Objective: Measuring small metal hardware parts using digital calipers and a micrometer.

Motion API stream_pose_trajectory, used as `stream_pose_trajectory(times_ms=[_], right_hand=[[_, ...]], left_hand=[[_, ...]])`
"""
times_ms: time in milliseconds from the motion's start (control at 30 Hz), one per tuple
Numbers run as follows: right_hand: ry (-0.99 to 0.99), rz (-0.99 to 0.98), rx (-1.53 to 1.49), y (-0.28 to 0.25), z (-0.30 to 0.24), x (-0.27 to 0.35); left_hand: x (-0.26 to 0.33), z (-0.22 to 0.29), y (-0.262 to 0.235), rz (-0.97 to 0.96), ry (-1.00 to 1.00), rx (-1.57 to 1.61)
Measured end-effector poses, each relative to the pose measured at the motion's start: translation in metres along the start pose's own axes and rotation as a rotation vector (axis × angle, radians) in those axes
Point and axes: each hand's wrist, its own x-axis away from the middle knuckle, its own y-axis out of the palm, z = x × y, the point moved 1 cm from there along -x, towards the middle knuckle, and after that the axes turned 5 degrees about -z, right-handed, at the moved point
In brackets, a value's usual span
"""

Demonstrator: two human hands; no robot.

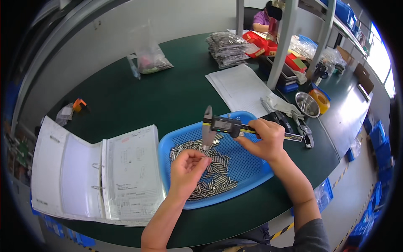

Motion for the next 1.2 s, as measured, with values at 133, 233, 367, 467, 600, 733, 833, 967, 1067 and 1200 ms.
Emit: stream_pose_trajectory(times_ms=[133, 233, 367, 467, 600, 733, 833, 967, 1067, 1200], right_hand=[[0.073, -0.002, -0.094, 0.004, 0.001, 0.0], [0.12, -0.049, -0.163, 0.006, -0.002, 0.001], [0.183, -0.091, -0.206, 0.01, -0.005, 0.002], [0.146, -0.092, -0.224, 0.011, -0.005, 0.003], [0.154, -0.126, -0.226, 0.013, -0.004, 0.006], [0.13, -0.064, -0.18, 0.013, 0.0, 0.006], [0.143, -0.088, -0.185, 0.013, 0.004, 0.007], [0.171, -0.06, -0.288, 0.016, 0.007, 0.01], [0.206, -0.065, -0.253, 0.015, 0.007, 0.012], [0.159, -0.021, -0.242, 0.015, 0.006, 0.01]], left_hand=[[-0.002, 0.001, 0.001, 0.012, 0.007, 0.025], [0.002, -0.002, -0.005, 0.048, 0.007, -0.074], [0.001, -0.003, -0.006, 0.076, 0.029, 0.02], [0.001, 0.0, -0.006, -0.016, 0.019, 0.003], [0.002, -0.001, -0.009, 0.015, 0.051, 0.049], [-0.001, 0.002, -0.01, 0.026, 0.034, 0.027], [-0.001, -0.001, -0.01, 0.026, 0.053, 0.026], [0.0, -0.003, -0.008, 0.014, 0.063, 0.028], [0.0, -0.002, -0.009, 0.004, 0.057, 0.052], [-0.001, -0.001, -0.008, -0.005, 0.066, 0.059]])
